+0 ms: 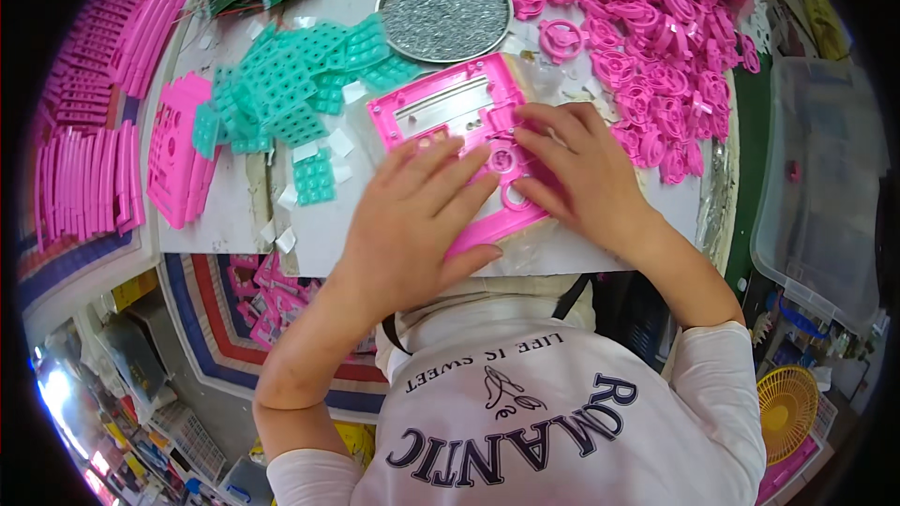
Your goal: Assembling and packaging small pink and green toy components using a heat gun and cardboard.
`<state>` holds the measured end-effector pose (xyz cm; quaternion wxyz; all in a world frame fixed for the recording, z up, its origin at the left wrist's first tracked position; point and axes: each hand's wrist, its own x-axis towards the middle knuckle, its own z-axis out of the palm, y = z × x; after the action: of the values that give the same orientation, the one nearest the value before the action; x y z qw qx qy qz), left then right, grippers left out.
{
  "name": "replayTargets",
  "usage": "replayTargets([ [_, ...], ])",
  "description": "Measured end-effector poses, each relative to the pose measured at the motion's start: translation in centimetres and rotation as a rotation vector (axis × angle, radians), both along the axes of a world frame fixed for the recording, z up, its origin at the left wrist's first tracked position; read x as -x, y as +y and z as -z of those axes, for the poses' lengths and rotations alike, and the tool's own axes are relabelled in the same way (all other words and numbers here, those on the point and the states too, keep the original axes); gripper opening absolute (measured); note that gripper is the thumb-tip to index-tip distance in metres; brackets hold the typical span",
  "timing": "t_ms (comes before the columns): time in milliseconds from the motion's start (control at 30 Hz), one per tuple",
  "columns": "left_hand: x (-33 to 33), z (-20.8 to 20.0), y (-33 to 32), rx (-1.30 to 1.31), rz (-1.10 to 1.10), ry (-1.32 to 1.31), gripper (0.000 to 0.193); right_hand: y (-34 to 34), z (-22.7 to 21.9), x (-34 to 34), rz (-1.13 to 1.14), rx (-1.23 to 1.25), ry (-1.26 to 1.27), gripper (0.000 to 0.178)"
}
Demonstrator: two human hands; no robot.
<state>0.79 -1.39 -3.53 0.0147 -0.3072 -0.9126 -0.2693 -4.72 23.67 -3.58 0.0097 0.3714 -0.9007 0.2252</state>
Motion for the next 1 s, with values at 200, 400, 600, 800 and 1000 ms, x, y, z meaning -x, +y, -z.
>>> replayTargets([
  [200, 0.0, 0.7, 1.0, 0.081, 0.027, 0.0, 0.054, 5.2, -0.7, 4.6, 0.289, 0.382, -0.407, 0.03],
  [400, 0.1, 0.2, 0.9, 0.066, 0.024, -0.019, 0.051, 5.6, -1.2, 7.0, 0.216, -0.148, -0.022, 0.018],
  [600, -0.5, 0.1, 0.9, -0.092, -0.04, 0.047, 0.044, 4.5, -0.3, 7.8, 0.125, -0.167, 0.077, 0.016],
  [800, -3.1, 0.4, 1.1, -0.242, -0.116, 0.068, 0.038, 3.9, 0.0, 5.3, 0.035, -0.154, 0.008, 0.017],
  [1000, -5.0, -0.9, 2.3, -0.436, -0.252, -0.133, 0.028, 4.1, 1.4, 4.5, 0.001, 0.007, 0.075, 0.024],
])
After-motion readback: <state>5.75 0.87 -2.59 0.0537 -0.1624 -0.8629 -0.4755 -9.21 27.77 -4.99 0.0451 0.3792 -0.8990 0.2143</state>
